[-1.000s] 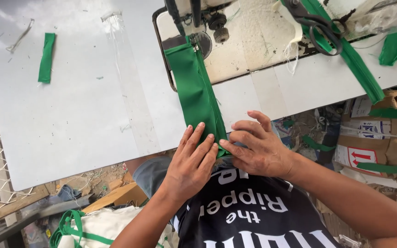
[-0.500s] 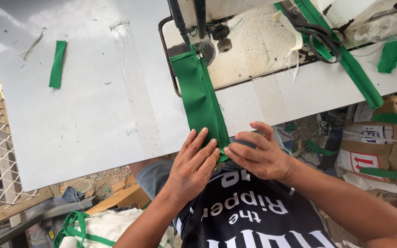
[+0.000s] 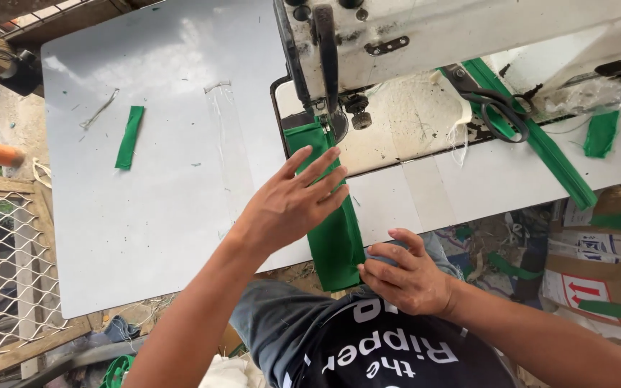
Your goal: Sewing green fabric straps for bags using an industrial sewing machine and trimming threads.
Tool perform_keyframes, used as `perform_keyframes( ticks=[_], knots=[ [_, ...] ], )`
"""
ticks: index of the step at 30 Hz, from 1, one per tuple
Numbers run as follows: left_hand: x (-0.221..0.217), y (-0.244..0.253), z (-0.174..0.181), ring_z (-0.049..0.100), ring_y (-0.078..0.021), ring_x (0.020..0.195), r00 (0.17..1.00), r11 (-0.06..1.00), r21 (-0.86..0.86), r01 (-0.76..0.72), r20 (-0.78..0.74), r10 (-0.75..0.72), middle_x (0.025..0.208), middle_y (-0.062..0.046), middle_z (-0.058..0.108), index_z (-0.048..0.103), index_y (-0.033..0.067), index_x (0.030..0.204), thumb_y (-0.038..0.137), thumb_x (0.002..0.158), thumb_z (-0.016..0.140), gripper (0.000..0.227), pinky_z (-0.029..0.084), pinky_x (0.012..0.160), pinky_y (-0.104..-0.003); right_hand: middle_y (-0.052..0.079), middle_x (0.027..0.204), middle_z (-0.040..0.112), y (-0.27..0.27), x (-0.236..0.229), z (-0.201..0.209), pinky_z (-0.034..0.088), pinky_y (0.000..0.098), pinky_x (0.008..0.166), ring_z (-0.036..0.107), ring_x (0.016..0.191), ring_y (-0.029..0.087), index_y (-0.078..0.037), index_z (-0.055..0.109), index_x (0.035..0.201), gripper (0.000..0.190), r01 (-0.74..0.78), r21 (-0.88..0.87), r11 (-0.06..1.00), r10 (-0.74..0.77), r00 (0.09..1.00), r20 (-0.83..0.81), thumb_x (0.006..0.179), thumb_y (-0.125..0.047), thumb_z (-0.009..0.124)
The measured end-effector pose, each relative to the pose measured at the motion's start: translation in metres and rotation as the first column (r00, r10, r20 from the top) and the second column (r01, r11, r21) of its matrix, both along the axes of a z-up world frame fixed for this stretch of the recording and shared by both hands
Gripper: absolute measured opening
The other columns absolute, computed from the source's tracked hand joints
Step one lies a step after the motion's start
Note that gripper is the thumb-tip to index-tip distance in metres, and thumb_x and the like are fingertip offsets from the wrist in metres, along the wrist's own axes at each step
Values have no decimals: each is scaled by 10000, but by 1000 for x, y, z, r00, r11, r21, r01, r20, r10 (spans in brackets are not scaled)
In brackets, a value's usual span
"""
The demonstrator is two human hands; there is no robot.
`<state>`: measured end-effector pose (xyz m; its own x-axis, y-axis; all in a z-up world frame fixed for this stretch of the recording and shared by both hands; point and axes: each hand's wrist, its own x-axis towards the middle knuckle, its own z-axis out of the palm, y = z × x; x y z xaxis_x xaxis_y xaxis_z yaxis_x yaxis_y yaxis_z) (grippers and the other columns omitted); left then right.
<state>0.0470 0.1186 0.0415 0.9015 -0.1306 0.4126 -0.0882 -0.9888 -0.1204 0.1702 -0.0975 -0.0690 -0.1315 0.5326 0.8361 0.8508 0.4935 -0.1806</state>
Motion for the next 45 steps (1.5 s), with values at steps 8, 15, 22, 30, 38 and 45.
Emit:
perform_keyframes(
  ticks=[8,15,22,30,38,45],
  knots=[
    [14,20,-24,728,-261,1079,992,989,116,92,-96,-81,867,-59,728,719,98,810,94,826,813,95,513,1092,-444,29,925,727,4,-1,7,508,614,958,724,949,287,-113,696,757,191,15,-8,1000,-15,1000,9,935,-46,696],
    [13,20,-19,744,-260,1005,974,991,78,105,-210,-87,884,-63,699,702,99,837,82,866,784,89,554,1023,-414,80,948,711,4,0,22,487,627,989,741,1025,350,-88,664,834,178,-33,-93,995,35,999,22,984,-28,590],
    [19,22,3,630,-253,923,962,952,160,260,-130,-241,787,-54,617,658,85,755,-62,925,734,237,552,917,-346,109,1058,665,-1,9,38,408,578,1085,608,1289,394,-62,614,906,141,-123,-248,961,144,987,69,1027,-18,556],
    [13,18,-1,481,-186,691,965,974,130,185,-213,-155,730,-10,499,562,132,696,-73,918,711,337,459,636,-316,88,1068,650,-6,7,28,365,589,1129,553,1339,395,-83,581,910,144,-100,-260,960,123,990,73,1032,-10,556],
    [10,16,-4,504,-201,741,964,960,149,238,-160,-214,729,-7,523,599,139,683,-31,949,688,328,454,661,-307,66,1071,692,-5,6,28,413,530,1048,670,1196,358,-90,641,870,143,-90,-203,975,99,994,37,1001,-32,632],
    [9,12,-6,522,-202,754,982,977,102,188,-36,-185,733,-21,501,632,92,706,-77,929,678,284,498,665,-292,119,1059,651,-2,4,36,395,597,1083,622,1255,438,-43,607,908,128,-140,-234,962,143,990,-1,1008,28,572]
  ],
)
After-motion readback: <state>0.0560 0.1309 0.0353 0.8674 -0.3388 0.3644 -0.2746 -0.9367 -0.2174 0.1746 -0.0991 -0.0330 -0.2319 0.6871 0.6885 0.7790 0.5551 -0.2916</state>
